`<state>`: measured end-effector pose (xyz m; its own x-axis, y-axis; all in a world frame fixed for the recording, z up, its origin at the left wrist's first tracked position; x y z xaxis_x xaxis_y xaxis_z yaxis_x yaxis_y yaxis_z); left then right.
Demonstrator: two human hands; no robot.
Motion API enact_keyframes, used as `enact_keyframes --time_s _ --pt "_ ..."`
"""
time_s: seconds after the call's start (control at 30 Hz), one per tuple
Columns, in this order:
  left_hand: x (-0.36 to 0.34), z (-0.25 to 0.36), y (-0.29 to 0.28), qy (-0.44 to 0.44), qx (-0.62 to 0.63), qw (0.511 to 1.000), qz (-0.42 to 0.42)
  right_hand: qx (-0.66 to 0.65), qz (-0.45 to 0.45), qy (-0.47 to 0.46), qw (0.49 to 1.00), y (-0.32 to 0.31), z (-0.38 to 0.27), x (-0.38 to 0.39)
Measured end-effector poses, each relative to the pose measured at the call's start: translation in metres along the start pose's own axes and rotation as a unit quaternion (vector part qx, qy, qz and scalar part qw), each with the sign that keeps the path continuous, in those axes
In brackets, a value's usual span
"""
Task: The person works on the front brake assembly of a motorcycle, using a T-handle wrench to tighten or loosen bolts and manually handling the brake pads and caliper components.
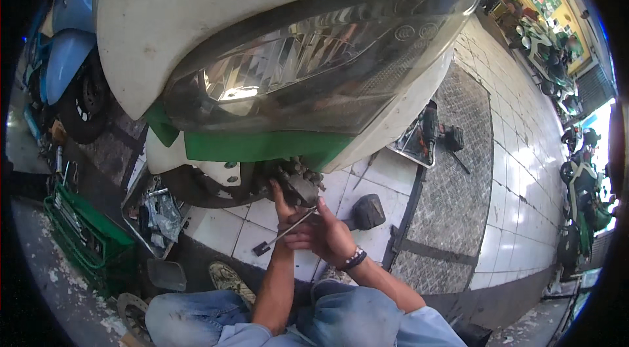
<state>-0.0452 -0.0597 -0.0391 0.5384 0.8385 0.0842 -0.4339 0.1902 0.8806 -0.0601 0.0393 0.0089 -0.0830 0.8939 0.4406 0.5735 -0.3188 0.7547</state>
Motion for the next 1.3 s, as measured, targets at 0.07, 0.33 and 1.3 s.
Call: enact_keyframes --time_s 0.07,0.33,1.3 --pt "0.0 -0.008 -0.007 -0.041 0.049 0.997 0.04 -0.035 0.067 0.0 0.997 -0.019 0.014 -0.003" --pt "0.003 -0.003 0.013 -0.076 0.076 0.992 0.065 0.505 -0.02 -0.083 0.859 -0.073 -0.013 0.023" --pt "0.002 0.012 -0.002 -0.011 0.056 0.985 0.161 0.817 -0.201 -0.473 0.263 0.062 -0.168 0.027"
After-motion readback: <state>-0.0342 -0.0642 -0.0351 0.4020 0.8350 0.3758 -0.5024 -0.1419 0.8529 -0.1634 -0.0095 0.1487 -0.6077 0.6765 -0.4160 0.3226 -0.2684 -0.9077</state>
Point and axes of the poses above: each hand's wrist, its own x-axis away from the middle knuckle, its own y-axis out of the palm, z = x × y, the point moved 10 cm from there along -x, towards the middle knuckle, and after that the axes turned 10 degrees about -y, right-handed, at the moved point
